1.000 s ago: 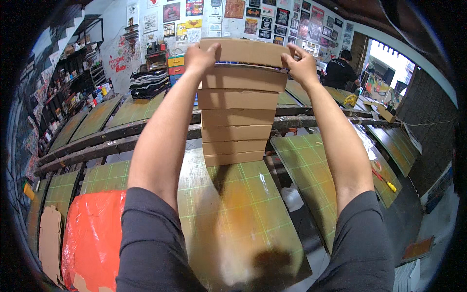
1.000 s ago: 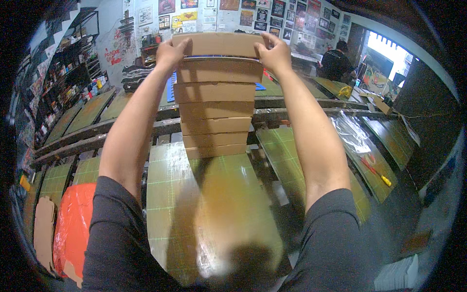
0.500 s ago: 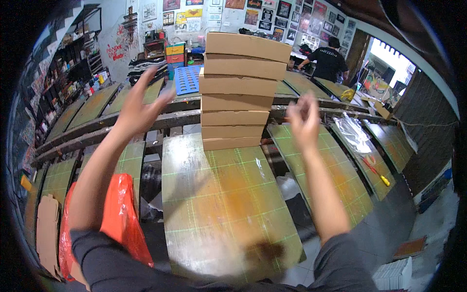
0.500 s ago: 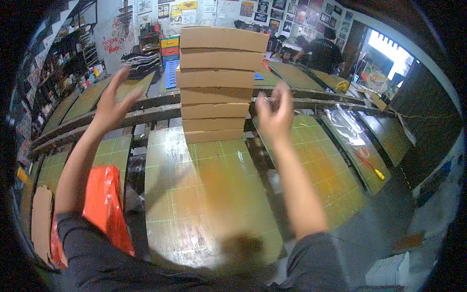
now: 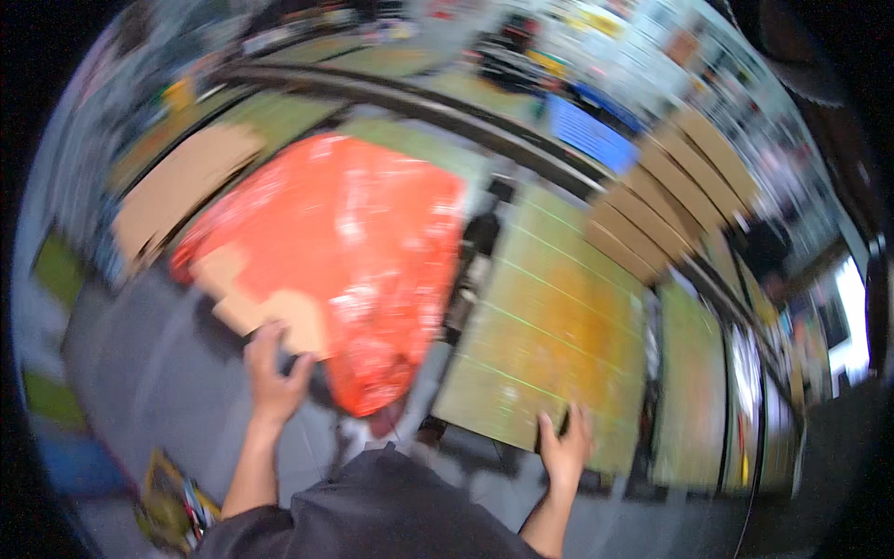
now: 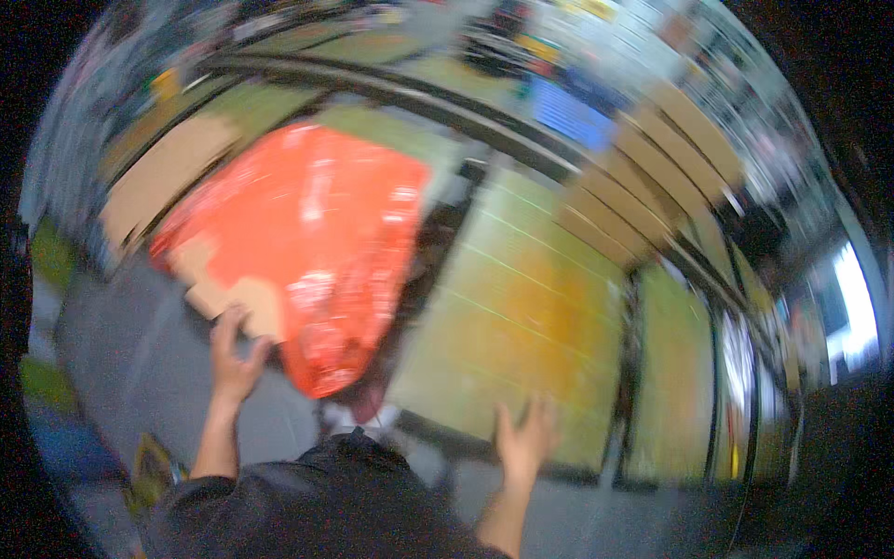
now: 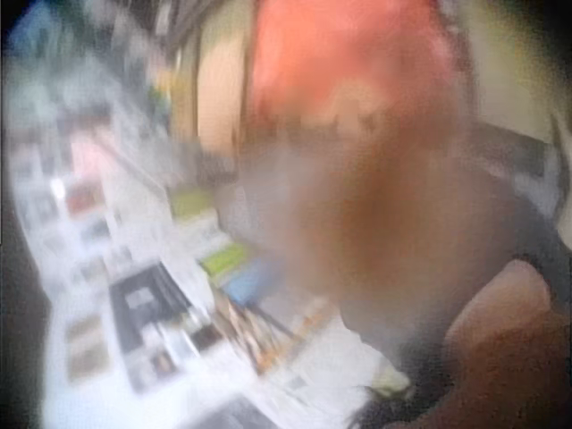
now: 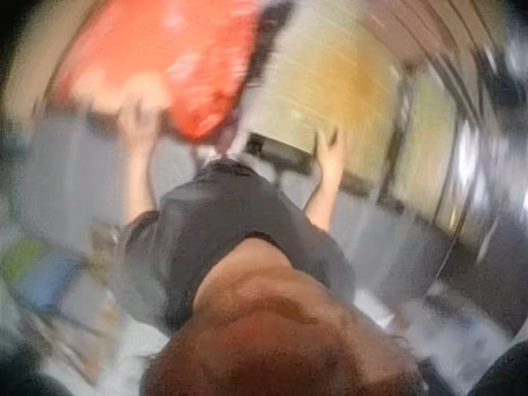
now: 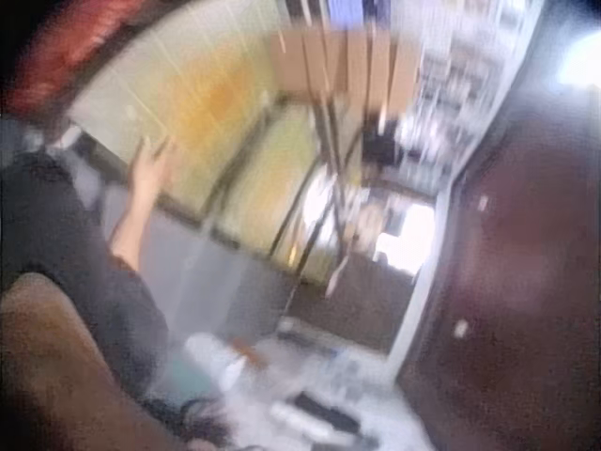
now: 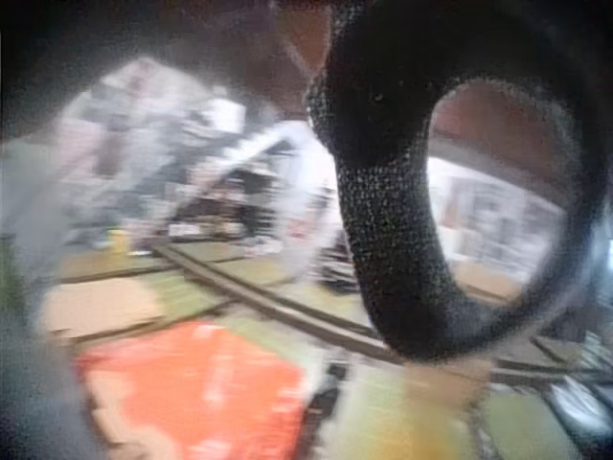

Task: The person repeatedly folds flat cardboard pieces into small rectangular boxes by hand and stacks them on a workbench. The person handles the cardboard pieces one at a time, folding the flaps and tucking them to form the box shape.

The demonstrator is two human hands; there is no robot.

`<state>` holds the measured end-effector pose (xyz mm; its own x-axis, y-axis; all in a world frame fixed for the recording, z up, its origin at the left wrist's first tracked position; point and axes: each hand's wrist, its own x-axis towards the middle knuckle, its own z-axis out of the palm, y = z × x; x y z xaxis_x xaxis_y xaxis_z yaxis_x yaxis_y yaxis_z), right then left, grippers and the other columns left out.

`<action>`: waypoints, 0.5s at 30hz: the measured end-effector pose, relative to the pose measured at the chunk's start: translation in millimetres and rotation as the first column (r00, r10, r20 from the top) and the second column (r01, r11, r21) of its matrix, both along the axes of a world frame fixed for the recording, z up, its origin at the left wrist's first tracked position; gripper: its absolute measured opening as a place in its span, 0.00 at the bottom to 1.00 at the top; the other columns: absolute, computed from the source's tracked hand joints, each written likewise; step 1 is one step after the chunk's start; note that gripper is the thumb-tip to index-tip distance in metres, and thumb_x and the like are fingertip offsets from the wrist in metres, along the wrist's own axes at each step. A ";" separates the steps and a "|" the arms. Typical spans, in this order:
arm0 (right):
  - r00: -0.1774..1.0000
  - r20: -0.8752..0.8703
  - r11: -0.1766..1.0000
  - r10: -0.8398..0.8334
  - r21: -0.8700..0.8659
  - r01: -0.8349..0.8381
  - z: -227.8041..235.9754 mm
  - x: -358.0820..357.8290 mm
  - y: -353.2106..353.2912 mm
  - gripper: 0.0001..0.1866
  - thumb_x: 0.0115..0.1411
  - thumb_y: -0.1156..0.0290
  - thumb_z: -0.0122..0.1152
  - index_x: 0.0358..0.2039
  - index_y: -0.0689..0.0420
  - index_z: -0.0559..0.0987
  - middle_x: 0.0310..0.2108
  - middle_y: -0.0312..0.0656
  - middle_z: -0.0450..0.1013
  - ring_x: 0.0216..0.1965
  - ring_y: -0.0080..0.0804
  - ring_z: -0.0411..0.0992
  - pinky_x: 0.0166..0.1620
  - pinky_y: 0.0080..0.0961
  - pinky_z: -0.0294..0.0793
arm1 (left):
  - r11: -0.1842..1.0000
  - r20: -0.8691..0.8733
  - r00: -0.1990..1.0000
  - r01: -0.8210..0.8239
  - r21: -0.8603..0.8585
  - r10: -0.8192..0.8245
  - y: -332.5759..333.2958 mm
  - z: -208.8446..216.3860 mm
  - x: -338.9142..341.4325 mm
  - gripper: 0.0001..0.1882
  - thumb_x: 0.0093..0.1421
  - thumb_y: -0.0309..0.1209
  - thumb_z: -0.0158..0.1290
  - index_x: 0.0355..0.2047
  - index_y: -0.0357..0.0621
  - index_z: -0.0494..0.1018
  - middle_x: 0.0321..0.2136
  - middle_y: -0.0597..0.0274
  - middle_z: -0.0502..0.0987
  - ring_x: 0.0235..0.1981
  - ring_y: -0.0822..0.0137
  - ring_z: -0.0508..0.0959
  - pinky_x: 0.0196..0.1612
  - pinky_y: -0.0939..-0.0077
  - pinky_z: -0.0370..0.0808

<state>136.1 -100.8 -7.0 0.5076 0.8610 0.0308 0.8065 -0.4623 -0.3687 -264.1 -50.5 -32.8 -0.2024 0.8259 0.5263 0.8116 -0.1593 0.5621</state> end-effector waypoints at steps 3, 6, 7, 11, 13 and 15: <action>0.996 0.082 0.998 -0.042 -0.048 0.046 -6.4 -42.9 -29.1 0.34 0.53 0.50 0.56 0.56 0.54 0.65 0.61 0.50 0.54 0.63 0.47 0.49 0.61 0.59 0.34 | 0.999 0.023 0.999 0.030 0.046 -0.031 -14.8 12.0 -13.2 0.29 0.47 0.40 0.61 0.47 0.41 0.66 0.51 0.50 0.67 0.54 0.53 0.66 0.54 0.55 0.58; 0.990 0.041 0.990 0.133 0.032 -0.135 -0.2 -74.9 -44.4 0.27 0.56 0.58 0.58 0.52 0.62 0.68 0.50 0.53 0.66 0.51 0.44 0.65 0.54 0.42 0.59 | 0.995 0.016 1.000 -0.012 0.101 0.010 -22.9 24.4 -59.7 0.30 0.48 0.42 0.60 0.48 0.42 0.66 0.52 0.50 0.66 0.54 0.53 0.66 0.55 0.52 0.57; 0.971 -0.044 0.965 0.233 0.132 -0.226 1.7 -83.4 -48.3 0.26 0.56 0.58 0.58 0.47 0.67 0.71 0.44 0.55 0.72 0.45 0.43 0.72 0.48 0.31 0.69 | 0.993 0.030 1.000 -0.011 0.113 0.008 -23.0 25.9 -80.6 0.29 0.49 0.42 0.59 0.49 0.42 0.66 0.52 0.50 0.66 0.54 0.52 0.65 0.55 0.51 0.57; 0.961 -0.220 0.950 0.166 0.295 -0.097 31.0 -146.3 -58.1 0.25 0.56 0.63 0.60 0.50 0.65 0.70 0.40 0.53 0.74 0.41 0.40 0.73 0.46 0.30 0.71 | 0.974 -0.153 0.988 0.000 0.225 0.036 3.2 29.0 -201.1 0.23 0.52 0.35 0.55 0.47 0.43 0.68 0.50 0.52 0.69 0.54 0.53 0.66 0.55 0.59 0.60; 0.944 -0.259 0.848 0.206 0.529 -0.040 15.4 -169.4 -59.5 0.22 0.55 0.68 0.62 0.47 0.66 0.72 0.35 0.49 0.75 0.37 0.36 0.73 0.44 0.28 0.72 | 0.962 -0.272 0.957 -0.028 0.273 0.105 41.4 24.2 -293.8 0.22 0.47 0.24 0.52 0.45 0.41 0.68 0.46 0.52 0.71 0.51 0.53 0.68 0.52 0.60 0.64; 0.947 -0.195 0.809 0.254 0.580 -0.097 0.3 -189.9 -57.3 0.25 0.56 0.69 0.60 0.52 0.66 0.66 0.41 0.50 0.72 0.40 0.38 0.72 0.44 0.31 0.72 | 0.964 -0.325 0.911 -0.207 0.167 0.252 74.1 20.3 -381.5 0.23 0.46 0.22 0.49 0.47 0.42 0.67 0.49 0.55 0.69 0.53 0.57 0.66 0.54 0.59 0.62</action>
<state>-53.9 -158.1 -6.7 0.4069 0.8086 0.4250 0.6964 0.0265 -0.7171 -645.7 23.6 -12.5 -0.1685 0.7002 0.6938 0.9726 0.0035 0.2326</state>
